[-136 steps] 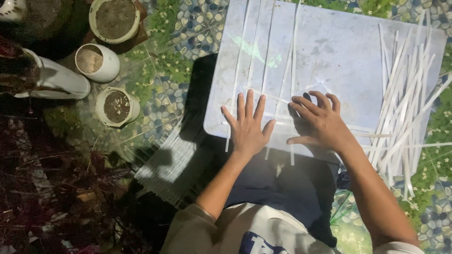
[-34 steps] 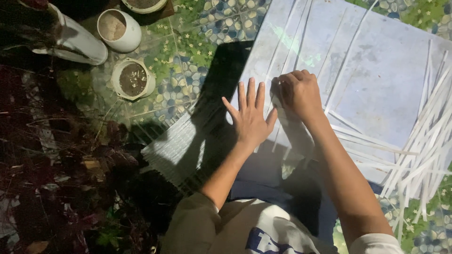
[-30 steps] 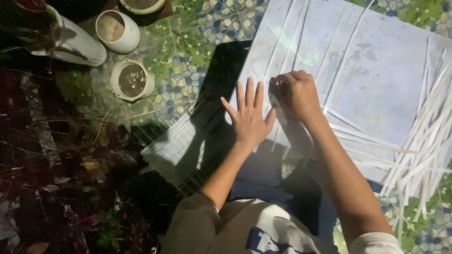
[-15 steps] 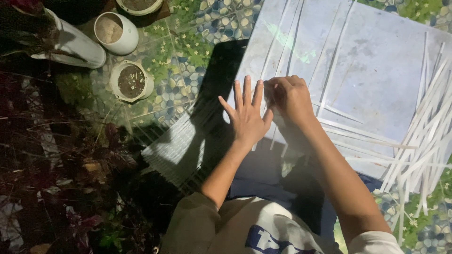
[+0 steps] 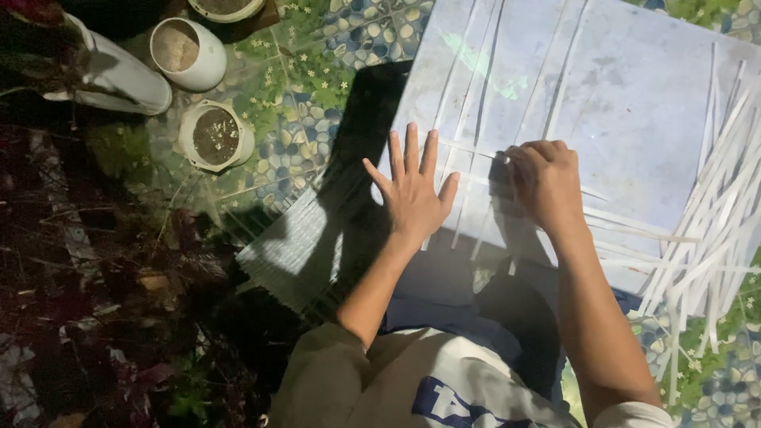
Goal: The person weaves white plastic strips by hand on a flat surface, alternating them over and under vertical strips to form a grid pattern. The hands repeatedly pick up strips and thread them through the existing weave.
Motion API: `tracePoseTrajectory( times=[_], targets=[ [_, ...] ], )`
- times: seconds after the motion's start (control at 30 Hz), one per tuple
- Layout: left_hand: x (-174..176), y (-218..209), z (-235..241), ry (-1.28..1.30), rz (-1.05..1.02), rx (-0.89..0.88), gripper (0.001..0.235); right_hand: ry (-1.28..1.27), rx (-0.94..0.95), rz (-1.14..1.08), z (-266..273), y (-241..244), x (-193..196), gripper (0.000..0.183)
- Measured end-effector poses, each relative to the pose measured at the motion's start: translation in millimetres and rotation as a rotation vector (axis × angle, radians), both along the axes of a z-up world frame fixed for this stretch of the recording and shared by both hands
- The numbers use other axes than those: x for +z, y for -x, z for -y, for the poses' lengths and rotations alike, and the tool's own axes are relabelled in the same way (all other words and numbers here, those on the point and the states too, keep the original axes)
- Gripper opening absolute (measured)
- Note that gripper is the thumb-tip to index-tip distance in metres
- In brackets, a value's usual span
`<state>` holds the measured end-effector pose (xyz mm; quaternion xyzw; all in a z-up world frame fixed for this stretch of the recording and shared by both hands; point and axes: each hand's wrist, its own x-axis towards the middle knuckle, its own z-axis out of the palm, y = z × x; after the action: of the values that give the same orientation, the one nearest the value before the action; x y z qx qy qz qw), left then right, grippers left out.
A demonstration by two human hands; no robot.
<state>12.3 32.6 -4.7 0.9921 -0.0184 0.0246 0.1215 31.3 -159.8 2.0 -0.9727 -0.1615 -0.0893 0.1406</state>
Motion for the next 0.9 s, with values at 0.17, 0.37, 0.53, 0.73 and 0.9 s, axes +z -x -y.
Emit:
tracePoseTrajectory(
  times=[0.17, 0.37, 0.53, 0.73, 0.9],
  targets=[
    [2, 1, 0, 0.008, -0.004, -0.018, 0.062, -0.114, -0.048, -0.108, 0, 7, 4, 0.016],
    [2, 1, -2, 0.006, 0.000, -0.031, 0.064, -0.155, -0.043, -0.086, 2, 10, 3, 0.015],
    [2, 1, -1, -0.012, 0.001, -0.032, 0.063, -0.172, -0.030, -0.086, 6, 13, -1, 0.016],
    [1, 1, 0, -0.022, 0.008, -0.039, 0.063, -0.147, 0.275, -0.102, -23, 9, 30, 0.062],
    [5, 0, -1, 0.007, -0.032, -0.028, 0.062, -0.047, 0.271, -0.209, -22, 9, 22, 0.072]
  ],
)
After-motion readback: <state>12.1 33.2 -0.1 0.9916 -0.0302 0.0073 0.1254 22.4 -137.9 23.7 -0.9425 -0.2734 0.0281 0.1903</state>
